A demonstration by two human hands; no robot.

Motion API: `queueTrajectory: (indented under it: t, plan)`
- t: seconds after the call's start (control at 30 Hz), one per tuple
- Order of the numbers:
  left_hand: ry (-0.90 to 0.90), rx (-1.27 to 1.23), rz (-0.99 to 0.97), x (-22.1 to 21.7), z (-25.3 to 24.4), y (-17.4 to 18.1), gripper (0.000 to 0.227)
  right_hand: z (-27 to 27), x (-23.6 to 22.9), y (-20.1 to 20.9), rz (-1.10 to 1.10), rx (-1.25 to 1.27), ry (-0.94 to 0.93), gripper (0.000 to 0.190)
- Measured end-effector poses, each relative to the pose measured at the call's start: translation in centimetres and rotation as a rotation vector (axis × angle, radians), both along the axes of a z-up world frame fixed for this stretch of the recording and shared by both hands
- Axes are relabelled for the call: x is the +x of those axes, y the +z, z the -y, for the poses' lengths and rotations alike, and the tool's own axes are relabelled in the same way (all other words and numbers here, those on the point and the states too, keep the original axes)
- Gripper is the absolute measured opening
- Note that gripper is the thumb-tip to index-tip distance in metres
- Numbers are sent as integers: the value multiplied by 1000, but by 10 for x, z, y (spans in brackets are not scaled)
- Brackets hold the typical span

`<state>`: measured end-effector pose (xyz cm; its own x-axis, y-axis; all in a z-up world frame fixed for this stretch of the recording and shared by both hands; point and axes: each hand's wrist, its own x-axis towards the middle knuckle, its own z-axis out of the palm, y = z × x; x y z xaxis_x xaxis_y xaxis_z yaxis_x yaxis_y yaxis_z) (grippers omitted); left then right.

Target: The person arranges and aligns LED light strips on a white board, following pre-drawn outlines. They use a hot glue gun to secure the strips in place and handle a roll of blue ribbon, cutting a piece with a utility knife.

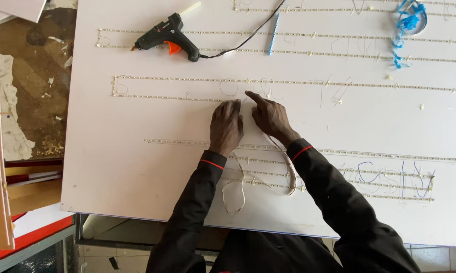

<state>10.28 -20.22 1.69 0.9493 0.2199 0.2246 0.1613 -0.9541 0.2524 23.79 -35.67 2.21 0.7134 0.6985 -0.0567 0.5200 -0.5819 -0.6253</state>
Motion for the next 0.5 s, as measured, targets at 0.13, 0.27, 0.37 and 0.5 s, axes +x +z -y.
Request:
queueTrajectory:
  t: [0.13, 0.27, 0.37, 0.5]
  plan:
    - [2, -8, -39, 10, -6, -5, 49, 0, 2, -16, 36, -26, 1, 52]
    - [-43, -27, -115, 20, -24, -9, 46, -2, 4, -20, 70, -27, -29, 45]
    - [-92, -56, -157, 21, -36, -14, 45, -4, -8, -2, 109, -27, -5, 48]
    - [-95, -195, -190, 10, -39, 0, 62, -3, -23, 40, 250, -29, 104, 53]
